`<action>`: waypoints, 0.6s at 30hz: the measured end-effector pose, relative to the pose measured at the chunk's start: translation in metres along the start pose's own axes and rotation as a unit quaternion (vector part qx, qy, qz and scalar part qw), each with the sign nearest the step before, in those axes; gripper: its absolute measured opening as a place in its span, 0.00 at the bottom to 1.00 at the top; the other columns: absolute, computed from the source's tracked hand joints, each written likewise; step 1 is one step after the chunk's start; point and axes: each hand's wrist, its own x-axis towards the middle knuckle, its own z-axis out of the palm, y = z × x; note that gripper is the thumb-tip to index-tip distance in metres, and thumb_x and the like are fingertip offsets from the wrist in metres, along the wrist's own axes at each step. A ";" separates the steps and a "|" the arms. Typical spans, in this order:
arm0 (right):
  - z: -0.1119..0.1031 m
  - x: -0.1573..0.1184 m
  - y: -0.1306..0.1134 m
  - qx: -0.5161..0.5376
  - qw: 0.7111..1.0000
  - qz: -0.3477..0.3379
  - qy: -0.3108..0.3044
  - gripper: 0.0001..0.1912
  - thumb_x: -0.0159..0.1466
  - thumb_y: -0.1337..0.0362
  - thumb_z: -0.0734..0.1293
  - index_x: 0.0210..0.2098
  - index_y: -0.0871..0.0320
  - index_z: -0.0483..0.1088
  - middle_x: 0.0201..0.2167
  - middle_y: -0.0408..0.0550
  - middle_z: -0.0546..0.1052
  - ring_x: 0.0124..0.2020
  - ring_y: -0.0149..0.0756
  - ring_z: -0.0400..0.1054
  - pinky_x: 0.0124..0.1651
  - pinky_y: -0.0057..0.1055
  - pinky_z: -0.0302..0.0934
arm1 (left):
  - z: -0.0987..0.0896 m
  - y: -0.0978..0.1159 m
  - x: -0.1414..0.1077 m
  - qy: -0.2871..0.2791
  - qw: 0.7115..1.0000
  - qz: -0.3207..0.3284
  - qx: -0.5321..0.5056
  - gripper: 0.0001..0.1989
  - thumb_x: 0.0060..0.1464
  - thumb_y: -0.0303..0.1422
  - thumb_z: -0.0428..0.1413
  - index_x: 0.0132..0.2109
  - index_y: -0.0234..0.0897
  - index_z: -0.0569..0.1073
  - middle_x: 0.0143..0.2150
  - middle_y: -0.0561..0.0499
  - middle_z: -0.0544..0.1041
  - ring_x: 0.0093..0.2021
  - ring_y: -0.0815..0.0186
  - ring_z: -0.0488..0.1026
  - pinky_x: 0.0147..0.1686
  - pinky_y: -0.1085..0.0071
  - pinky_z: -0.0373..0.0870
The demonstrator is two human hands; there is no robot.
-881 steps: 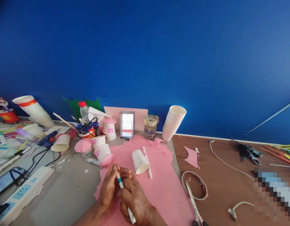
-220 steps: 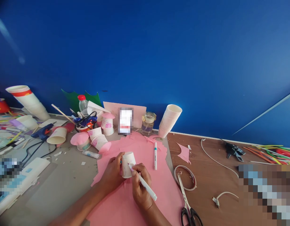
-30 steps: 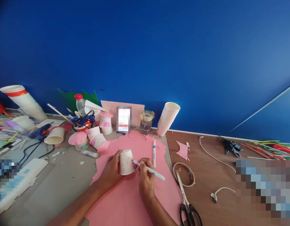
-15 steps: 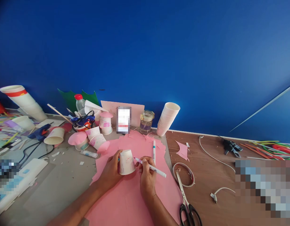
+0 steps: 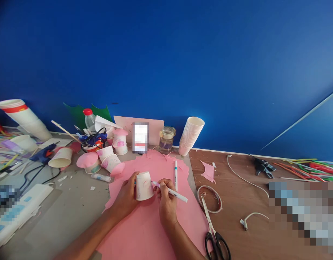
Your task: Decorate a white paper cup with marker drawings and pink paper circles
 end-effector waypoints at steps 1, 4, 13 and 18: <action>0.000 0.000 0.000 0.002 1.000 0.001 0.000 0.09 0.60 0.59 0.65 0.26 0.57 0.66 0.19 0.38 0.64 0.23 0.29 0.59 0.25 0.25 0.53 | 0.000 -0.001 0.000 -0.002 1.000 -0.002 0.000 0.29 0.46 0.32 0.56 0.56 0.38 0.57 0.37 0.50 0.77 0.35 0.60 0.74 0.40 0.65 0.67; -0.001 0.001 0.001 0.007 1.000 0.008 0.000 0.09 0.59 0.59 0.66 0.26 0.56 0.67 0.19 0.38 0.65 0.22 0.28 0.58 0.25 0.25 0.53 | 0.000 -0.001 0.000 -0.009 1.000 -0.010 0.001 0.29 0.47 0.32 0.56 0.56 0.38 0.57 0.36 0.51 0.77 0.34 0.60 0.74 0.40 0.64 0.66; -0.001 -0.001 0.002 0.011 1.000 0.019 -0.007 0.08 0.59 0.60 0.65 0.26 0.56 0.67 0.18 0.38 0.66 0.21 0.27 0.57 0.25 0.24 0.53 | -0.001 0.002 0.000 -0.014 1.000 -0.005 0.010 0.26 0.48 0.34 0.55 0.54 0.37 0.57 0.36 0.50 0.77 0.35 0.60 0.73 0.40 0.63 0.66; 0.000 0.001 0.002 0.016 1.000 0.015 -0.002 0.08 0.59 0.60 0.66 0.26 0.56 0.67 0.18 0.37 0.64 0.22 0.28 0.58 0.27 0.24 0.54 | 0.001 -0.002 0.000 -0.008 1.000 -0.002 0.017 0.30 0.47 0.33 0.56 0.56 0.37 0.56 0.38 0.49 0.78 0.36 0.59 0.74 0.42 0.62 0.65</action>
